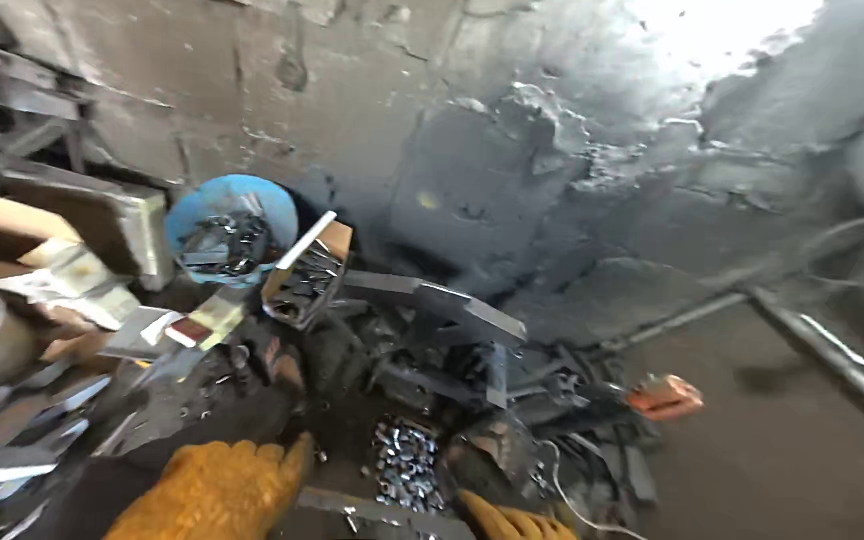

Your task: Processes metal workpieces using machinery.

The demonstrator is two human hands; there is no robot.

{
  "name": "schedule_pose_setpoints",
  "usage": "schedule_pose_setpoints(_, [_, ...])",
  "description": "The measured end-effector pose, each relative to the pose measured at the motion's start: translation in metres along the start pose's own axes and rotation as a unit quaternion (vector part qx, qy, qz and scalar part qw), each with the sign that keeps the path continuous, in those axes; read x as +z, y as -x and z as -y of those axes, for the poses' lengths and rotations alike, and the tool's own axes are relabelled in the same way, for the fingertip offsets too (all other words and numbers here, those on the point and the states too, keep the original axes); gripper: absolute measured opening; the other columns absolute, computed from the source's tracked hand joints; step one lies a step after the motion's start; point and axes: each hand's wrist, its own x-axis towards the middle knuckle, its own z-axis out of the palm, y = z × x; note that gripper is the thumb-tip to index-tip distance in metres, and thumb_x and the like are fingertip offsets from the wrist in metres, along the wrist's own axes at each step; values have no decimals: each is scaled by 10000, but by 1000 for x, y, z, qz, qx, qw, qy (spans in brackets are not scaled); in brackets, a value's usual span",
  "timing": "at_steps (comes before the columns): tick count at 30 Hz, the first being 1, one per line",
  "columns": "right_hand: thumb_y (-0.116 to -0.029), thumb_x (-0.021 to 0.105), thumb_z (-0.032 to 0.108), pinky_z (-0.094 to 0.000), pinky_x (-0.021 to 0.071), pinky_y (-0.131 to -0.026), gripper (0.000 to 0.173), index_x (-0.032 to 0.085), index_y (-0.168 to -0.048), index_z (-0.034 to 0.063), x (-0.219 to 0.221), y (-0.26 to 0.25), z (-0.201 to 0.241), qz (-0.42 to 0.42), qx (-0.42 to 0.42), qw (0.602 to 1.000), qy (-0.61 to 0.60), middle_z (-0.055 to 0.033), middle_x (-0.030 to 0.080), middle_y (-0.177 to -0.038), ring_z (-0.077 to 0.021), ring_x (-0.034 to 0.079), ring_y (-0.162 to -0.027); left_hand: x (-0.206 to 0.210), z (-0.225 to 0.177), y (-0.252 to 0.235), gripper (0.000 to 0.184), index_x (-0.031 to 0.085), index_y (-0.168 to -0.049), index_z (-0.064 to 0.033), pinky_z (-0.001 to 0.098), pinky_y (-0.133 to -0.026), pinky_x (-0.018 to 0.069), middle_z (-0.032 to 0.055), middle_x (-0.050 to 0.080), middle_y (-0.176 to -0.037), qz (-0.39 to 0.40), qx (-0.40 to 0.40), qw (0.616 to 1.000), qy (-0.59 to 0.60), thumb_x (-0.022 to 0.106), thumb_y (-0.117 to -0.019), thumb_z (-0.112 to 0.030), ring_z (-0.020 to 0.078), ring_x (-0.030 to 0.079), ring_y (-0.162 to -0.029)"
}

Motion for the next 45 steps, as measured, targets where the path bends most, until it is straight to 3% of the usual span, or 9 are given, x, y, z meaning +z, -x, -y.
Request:
schedule_pose_setpoints(3, [-778, 799, 470, -617, 566, -818, 606, 691, -1314, 210, 13, -28, -17, 21, 26, 999, -8, -123, 769, -1042, -358, 733, -949, 1, 11, -55, 658, 591, -1389, -252, 759, -762, 500, 176, 715, -1127, 27, -15, 999, -8, 689, -855, -623, 477, 684, -986])
schedule_pose_setpoints(5, [-742, 806, 495, -610, 559, -855, 719, 645, -1389, 225, 34, -54, -25, 15, 41, 999, 17, -110, 759, -1098, -346, 721, -1003, 13, 22, -90, 495, 648, -1274, -201, 725, -767, 516, 174, 719, -1073, -21, -16, 999, -29, 684, -901, -525, 458, 691, -979])
schedule_pose_setpoints(8, [-691, 810, 562, -560, 486, -1068, 911, 548, -1485, 200, 83, -94, -39, -71, -5, 996, 54, -75, 673, -1350, -280, 634, -1250, 39, 47, -137, 488, 645, -1335, -195, 703, -779, 530, 174, 723, -1126, -72, -22, 996, -47, 665, -934, -471, 443, 695, -1022])
schedule_pose_setpoints(11, [-863, 681, 484, -619, 377, -1166, 702, 544, -1489, 198, 126, -121, -49, -100, -51, 992, 57, -124, 588, -1469, -326, 534, -1384, 60, 67, -173, 532, 612, -1404, -214, 676, -790, 541, 144, 721, -1188, -67, -42, 995, -64, 590, -965, -515, 410, 700, -1050])
schedule_pose_setpoints(16, [-878, 676, 428, -693, 280, -1179, 656, 535, -1495, 252, 164, -146, -52, -91, 1, 993, 74, -118, 510, -1545, -401, 388, -1476, 93, 88, -213, 430, 692, -1204, -233, 617, -667, 563, 88, 737, -1016, -122, -39, 989, -79, 597, -933, -553, 348, 729, -893])
schedule_pose_setpoints(21, [-934, 607, 456, -689, 234, -1206, 638, 489, -1531, 264, 176, -153, -57, -97, -1, 992, 81, -119, 418, -1615, -398, 290, -1529, 105, 99, -227, 400, 718, -1078, -225, 611, -681, 562, 69, 732, -991, -112, -37, 990, -73, 572, -940, -571, 330, 725, -886])
schedule_pose_setpoints(29, [-943, 596, 483, -705, 209, -1211, 651, 476, -1540, 253, 180, -154, -53, -100, 4, 991, 85, -135, 399, -1623, -419, 263, -1534, 101, 104, -231, 330, 716, -936, -232, 559, -611, 543, 27, 705, -856, -113, -31, 990, -75, 584, -924, -535, 273, 706, -791])
schedule_pose_setpoints(38, [-910, 630, 434, -686, 226, -1209, 715, 437, -1565, 221, 177, -157, -48, -86, 25, 991, 98, -127, 394, -1628, -412, 264, -1535, 78, 106, -242, 364, 717, -995, -256, 545, -723, 546, 17, 708, -878, 10, -47, 997, -61, 522, -977, -564, 255, 696, -866])
schedule_pose_setpoints(45, [-905, 651, 369, -668, 226, -1212, 738, 402, -1586, 231, 174, -166, -41, -67, 61, 991, 97, -134, 356, -1648, -386, 245, -1549, 53, 107, -265, 392, 742, -869, -233, 547, -798, 557, 19, 710, -815, 115, -58, 991, -32, 588, -959, -582, 242, 700, -857])
